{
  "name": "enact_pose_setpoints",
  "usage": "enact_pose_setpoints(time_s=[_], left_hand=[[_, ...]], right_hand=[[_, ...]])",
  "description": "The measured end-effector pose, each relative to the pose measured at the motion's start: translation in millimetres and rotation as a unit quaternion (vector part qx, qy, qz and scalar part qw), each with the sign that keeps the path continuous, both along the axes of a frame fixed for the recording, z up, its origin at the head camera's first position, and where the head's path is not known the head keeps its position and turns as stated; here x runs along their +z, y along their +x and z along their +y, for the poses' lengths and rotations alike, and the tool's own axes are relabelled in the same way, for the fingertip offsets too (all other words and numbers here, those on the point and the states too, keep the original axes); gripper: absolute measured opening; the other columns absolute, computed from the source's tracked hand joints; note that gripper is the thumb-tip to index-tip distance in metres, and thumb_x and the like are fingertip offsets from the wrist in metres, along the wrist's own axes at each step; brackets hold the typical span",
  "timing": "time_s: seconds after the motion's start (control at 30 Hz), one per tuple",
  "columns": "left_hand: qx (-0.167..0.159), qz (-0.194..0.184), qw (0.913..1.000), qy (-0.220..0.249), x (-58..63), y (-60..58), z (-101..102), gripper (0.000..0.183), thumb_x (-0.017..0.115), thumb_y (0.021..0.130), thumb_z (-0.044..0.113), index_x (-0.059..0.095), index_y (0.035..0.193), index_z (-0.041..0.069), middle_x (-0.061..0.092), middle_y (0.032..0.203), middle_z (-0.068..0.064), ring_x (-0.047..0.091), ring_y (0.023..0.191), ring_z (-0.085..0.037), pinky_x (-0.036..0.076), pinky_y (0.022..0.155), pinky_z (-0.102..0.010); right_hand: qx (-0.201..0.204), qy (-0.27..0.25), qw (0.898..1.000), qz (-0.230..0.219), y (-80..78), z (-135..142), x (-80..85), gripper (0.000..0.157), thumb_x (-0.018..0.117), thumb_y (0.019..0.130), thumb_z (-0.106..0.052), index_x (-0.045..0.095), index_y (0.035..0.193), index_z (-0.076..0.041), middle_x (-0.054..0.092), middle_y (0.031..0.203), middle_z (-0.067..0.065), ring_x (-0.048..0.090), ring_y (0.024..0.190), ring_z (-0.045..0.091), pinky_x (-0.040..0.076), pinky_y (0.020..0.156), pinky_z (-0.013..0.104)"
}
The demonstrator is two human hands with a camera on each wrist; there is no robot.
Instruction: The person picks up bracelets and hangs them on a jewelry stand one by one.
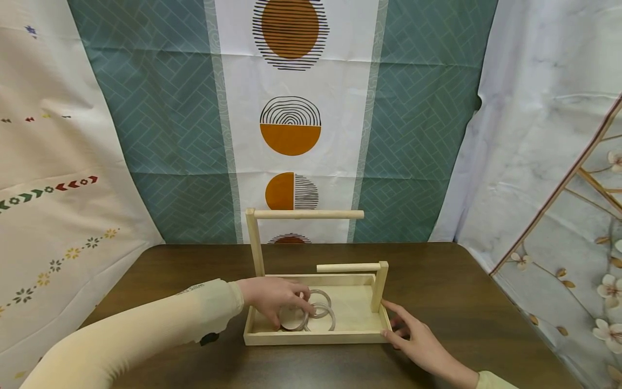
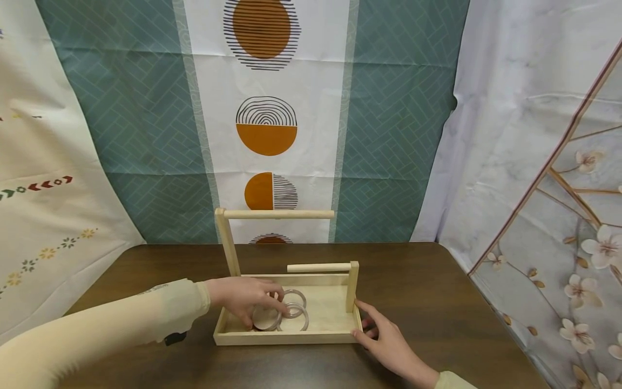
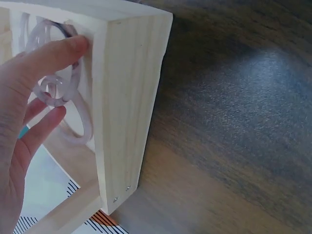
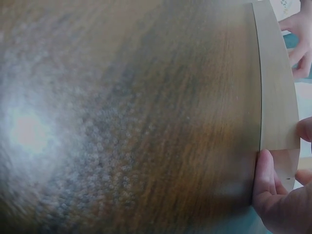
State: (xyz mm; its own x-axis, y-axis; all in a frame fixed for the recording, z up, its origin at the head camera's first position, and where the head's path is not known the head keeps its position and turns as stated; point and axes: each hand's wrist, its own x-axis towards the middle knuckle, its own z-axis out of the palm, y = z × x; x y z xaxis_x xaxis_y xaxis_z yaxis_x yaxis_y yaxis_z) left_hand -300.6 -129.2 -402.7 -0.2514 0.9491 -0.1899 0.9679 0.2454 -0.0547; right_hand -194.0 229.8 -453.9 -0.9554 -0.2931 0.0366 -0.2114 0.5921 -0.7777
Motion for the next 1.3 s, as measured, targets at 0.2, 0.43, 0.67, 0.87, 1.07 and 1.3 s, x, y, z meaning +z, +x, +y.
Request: enact_pose_setpoints(time_s=[0.2, 0.43, 0.67, 0.87, 1.07, 1.3], left_hand=[[0.005, -0.005, 0.9999, 0.01, 1.0, 1.3, 1, 0.077, 0.09, 0.069, 0.035, 0.055, 0.138, 0.031, 0.054, 0.124, 0.007, 0.053, 0.113, -0.005, 0.048, 0.096, -0.018], [0.016, -0.046, 0.9986, 0.023, 3.3, 1.1, 2, 0.071, 0.09, 0.069, 0.03, 0.059, 0.133, 0.025, 0.058, 0.121, 0.006, 0.054, 0.11, -0.002, 0.047, 0.096, -0.017], [0.067, -0.1, 0.9921, 0.034, 6.6, 1.3, 0, 0.072, 0.086, 0.072, 0.022, 0.055, 0.137, 0.022, 0.054, 0.129, 0.005, 0.055, 0.111, -0.006, 0.047, 0.093, -0.017], [0.079, -0.127, 0.9868, 0.062, 8.4, 0.6, -3, 0.074, 0.085, 0.075, 0.024, 0.052, 0.141, 0.019, 0.05, 0.135, 0.001, 0.055, 0.118, -0.015, 0.048, 0.096, -0.022], [0.108, -0.153, 0.9784, 0.087, 12.2, 1.0, -7, 0.074, 0.084, 0.077, 0.024, 0.051, 0.143, 0.019, 0.048, 0.138, 0.0, 0.051, 0.122, -0.016, 0.051, 0.093, -0.024], [0.12, -0.18, 0.9685, 0.124, 17.5, 0.7, -8, 0.073, 0.082, 0.077, 0.017, 0.05, 0.143, 0.017, 0.049, 0.133, -0.003, 0.058, 0.114, -0.024, 0.055, 0.086, -0.023]], right_hand=[[-0.004, 0.0, 1.0, 0.003, 0.8, 1, -0.9, 0.064, 0.066, 0.094, -0.033, 0.039, 0.15, -0.014, 0.063, 0.103, 0.011, 0.064, 0.074, 0.002, 0.052, 0.059, 0.022], [-0.001, -0.002, 1.0, 0.004, 1.2, 1, -0.9, 0.065, 0.066, 0.094, -0.033, 0.039, 0.15, -0.013, 0.062, 0.104, 0.012, 0.063, 0.073, 0.002, 0.051, 0.058, 0.023], [0.002, -0.01, 1.0, -0.001, 1.0, 0, -0.1, 0.065, 0.065, 0.095, -0.03, 0.038, 0.151, -0.013, 0.063, 0.104, 0.012, 0.064, 0.075, 0.003, 0.052, 0.06, 0.023], [0.006, -0.033, 0.999, -0.025, 2.7, -1, 1.5, 0.066, 0.064, 0.096, -0.026, 0.034, 0.153, -0.01, 0.062, 0.108, 0.015, 0.065, 0.078, 0.008, 0.055, 0.062, 0.024], [0.016, -0.072, 0.996, -0.049, 5.5, -6, 3.2, 0.069, 0.062, 0.097, -0.019, 0.027, 0.154, -0.003, 0.061, 0.108, 0.02, 0.065, 0.085, 0.016, 0.058, 0.069, 0.027], [0.006, -0.079, 0.995, -0.056, 5.3, -6, 3.4, 0.068, 0.062, 0.097, -0.019, 0.028, 0.154, -0.004, 0.059, 0.108, 0.02, 0.065, 0.09, 0.021, 0.059, 0.072, 0.029]])
